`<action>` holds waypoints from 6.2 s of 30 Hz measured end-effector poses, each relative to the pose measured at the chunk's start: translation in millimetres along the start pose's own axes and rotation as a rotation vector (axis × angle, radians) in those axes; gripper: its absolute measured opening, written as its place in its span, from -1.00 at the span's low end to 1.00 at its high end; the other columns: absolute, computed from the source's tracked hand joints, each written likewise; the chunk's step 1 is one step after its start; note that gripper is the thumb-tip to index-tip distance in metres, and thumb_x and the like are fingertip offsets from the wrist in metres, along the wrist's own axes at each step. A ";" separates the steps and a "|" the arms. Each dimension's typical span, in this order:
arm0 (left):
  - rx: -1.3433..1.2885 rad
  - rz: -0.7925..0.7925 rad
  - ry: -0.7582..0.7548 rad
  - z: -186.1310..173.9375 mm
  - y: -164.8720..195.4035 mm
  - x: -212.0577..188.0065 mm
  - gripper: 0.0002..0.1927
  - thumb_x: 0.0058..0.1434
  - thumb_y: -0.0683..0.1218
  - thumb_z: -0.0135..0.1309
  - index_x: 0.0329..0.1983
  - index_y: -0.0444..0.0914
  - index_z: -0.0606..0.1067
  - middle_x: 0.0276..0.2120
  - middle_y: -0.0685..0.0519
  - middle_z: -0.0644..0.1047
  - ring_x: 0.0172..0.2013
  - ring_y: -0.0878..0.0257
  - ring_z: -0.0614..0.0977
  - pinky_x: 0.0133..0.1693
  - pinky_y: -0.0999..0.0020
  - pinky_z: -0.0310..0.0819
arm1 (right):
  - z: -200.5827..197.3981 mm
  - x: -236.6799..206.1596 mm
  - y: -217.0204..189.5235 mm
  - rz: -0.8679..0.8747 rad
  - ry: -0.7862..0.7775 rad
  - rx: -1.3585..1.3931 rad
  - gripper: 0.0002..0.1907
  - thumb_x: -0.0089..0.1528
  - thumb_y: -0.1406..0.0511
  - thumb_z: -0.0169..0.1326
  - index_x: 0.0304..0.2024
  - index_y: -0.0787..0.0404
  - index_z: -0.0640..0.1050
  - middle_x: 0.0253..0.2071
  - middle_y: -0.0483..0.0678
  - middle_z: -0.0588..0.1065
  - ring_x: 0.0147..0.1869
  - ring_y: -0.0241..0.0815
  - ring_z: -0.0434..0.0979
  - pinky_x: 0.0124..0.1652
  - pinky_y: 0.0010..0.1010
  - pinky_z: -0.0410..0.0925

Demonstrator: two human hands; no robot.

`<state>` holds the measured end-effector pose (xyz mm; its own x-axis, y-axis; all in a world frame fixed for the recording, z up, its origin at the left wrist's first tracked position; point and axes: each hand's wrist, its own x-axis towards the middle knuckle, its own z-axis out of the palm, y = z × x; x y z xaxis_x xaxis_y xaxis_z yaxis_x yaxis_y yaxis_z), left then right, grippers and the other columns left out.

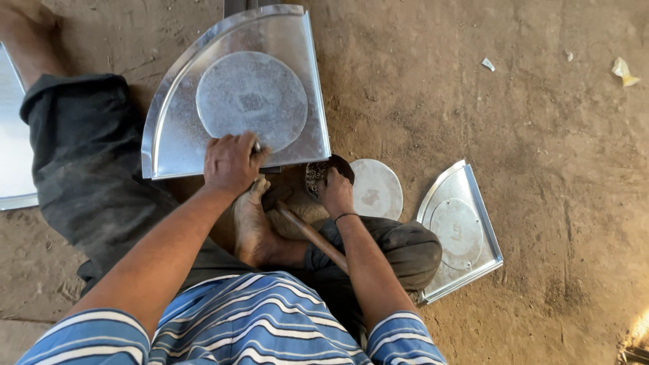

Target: The person sits on the ground holding a curved quarter-circle metal panel on their lap. They place small fasteners from a bowl onto the panel and hammer them in with a hammer, working around the panel, then set the finished panel aside with other completed panels.

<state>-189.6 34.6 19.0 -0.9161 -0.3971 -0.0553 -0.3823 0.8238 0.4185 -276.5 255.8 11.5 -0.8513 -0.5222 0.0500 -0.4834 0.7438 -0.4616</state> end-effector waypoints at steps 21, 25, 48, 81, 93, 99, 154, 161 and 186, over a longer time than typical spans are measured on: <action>-0.035 0.051 0.065 -13.8 4.8 -20.8 -0.49 0.39 0.31 0.06 0.07 -0.19 0.43 -0.18 -0.20 0.62 -0.15 -0.10 0.66 -0.14 -0.10 0.58 | -41.1 -34.4 19.7 0.394 0.524 0.832 -0.85 0.40 0.39 -0.02 -0.10 0.24 0.59 -0.31 -0.12 0.55 -0.30 -0.36 0.53 -0.37 -0.55 0.38; -0.073 0.322 0.381 23.5 24.9 -83.9 -0.44 0.17 0.18 0.18 0.10 -0.26 0.46 0.09 -0.12 0.58 0.16 -0.04 0.59 0.22 -0.26 0.28 | -28.7 -32.0 15.7 0.359 0.421 1.017 -0.85 0.40 0.42 0.01 -0.09 0.27 0.61 -0.26 -0.16 0.52 -0.22 -0.42 0.47 -0.19 -0.60 0.37; 0.124 0.384 -0.011 -17.2 -8.8 -43.4 -0.40 0.15 0.05 0.20 0.27 -0.10 0.41 -0.08 0.05 0.47 0.00 0.11 0.49 0.02 0.10 0.34 | 1.8 -45.9 2.7 0.617 0.040 0.978 -0.86 0.37 0.41 0.05 -0.10 0.31 0.61 -0.37 -0.07 0.54 -0.40 -0.33 0.49 -0.40 -0.47 0.42; 0.026 0.160 -0.181 -170.2 42.6 -8.8 -0.77 0.07 -0.15 0.13 -0.19 -0.21 0.64 -0.35 -0.15 0.66 -0.26 -0.03 0.72 -0.16 0.06 0.60 | 2.6 28.2 -118.6 0.249 -0.064 0.322 -0.79 0.29 0.35 0.11 -0.02 0.23 0.58 -0.10 0.06 0.62 -0.06 -0.01 0.65 -0.04 -0.22 0.50; 0.021 0.304 0.029 -16.9 -5.9 -98.2 -0.37 0.05 -0.13 0.18 0.27 -0.17 0.47 -0.25 0.03 0.58 -0.39 0.10 0.66 -0.36 0.18 0.57 | 30.8 -37.3 -73.4 0.531 -0.080 1.604 -0.77 0.33 0.43 0.03 0.05 0.35 0.47 -0.05 0.04 0.55 -0.03 -0.15 0.61 -0.01 -0.26 0.49; 0.080 0.257 -0.030 -16.9 -16.9 -90.0 -0.35 0.08 -0.16 0.17 0.32 -0.10 0.45 -0.20 0.07 0.58 -0.32 0.15 0.66 -0.30 0.26 0.57 | 30.3 -29.3 -80.3 0.494 -0.134 1.567 -0.79 0.33 0.37 0.03 -0.01 0.33 0.47 -0.09 0.01 0.54 -0.06 -0.19 0.60 -0.08 -0.32 0.51; 0.159 0.077 -0.306 -53.0 -21.5 63.2 -0.56 0.19 0.10 0.28 0.16 0.26 0.58 -0.08 0.04 0.66 -0.06 0.08 0.68 -0.12 0.16 0.54 | -12.7 -83.3 -89.3 0.272 -0.180 0.593 -0.38 0.39 0.30 -0.03 0.52 0.06 0.22 -0.41 -0.11 0.52 -0.54 -0.40 0.41 -0.54 -0.56 0.35; -0.341 -0.296 -0.268 -61.6 -21.4 56.5 -0.69 0.22 0.17 0.31 -0.04 -0.01 0.66 -0.10 0.06 0.65 -0.13 0.15 0.63 -0.05 0.14 0.51 | -23.7 -99.0 -93.5 0.478 -0.303 0.833 -0.77 0.41 0.26 0.07 -0.15 0.32 0.40 -0.48 -0.12 0.37 -0.55 -0.38 0.35 -0.58 -0.51 0.30; -0.536 0.056 -0.084 -12.8 -18.5 30.7 -0.75 0.18 0.07 0.31 -0.09 -0.03 0.68 -0.20 0.09 0.68 -0.23 0.17 0.68 -0.17 0.24 0.56 | -273.0 -74.0 -117.8 -0.831 0.644 1.093 -0.66 0.40 0.17 0.09 -0.36 0.28 0.44 -0.58 -0.12 0.36 -0.59 -0.32 0.32 -0.61 -0.49 0.27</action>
<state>-209.1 1.9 21.1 -0.9483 -0.3064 -0.0824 -0.2372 0.5121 0.8255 -212.3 320.6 304.0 -0.5023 -0.1436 0.8527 -0.7190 -0.4785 -0.5040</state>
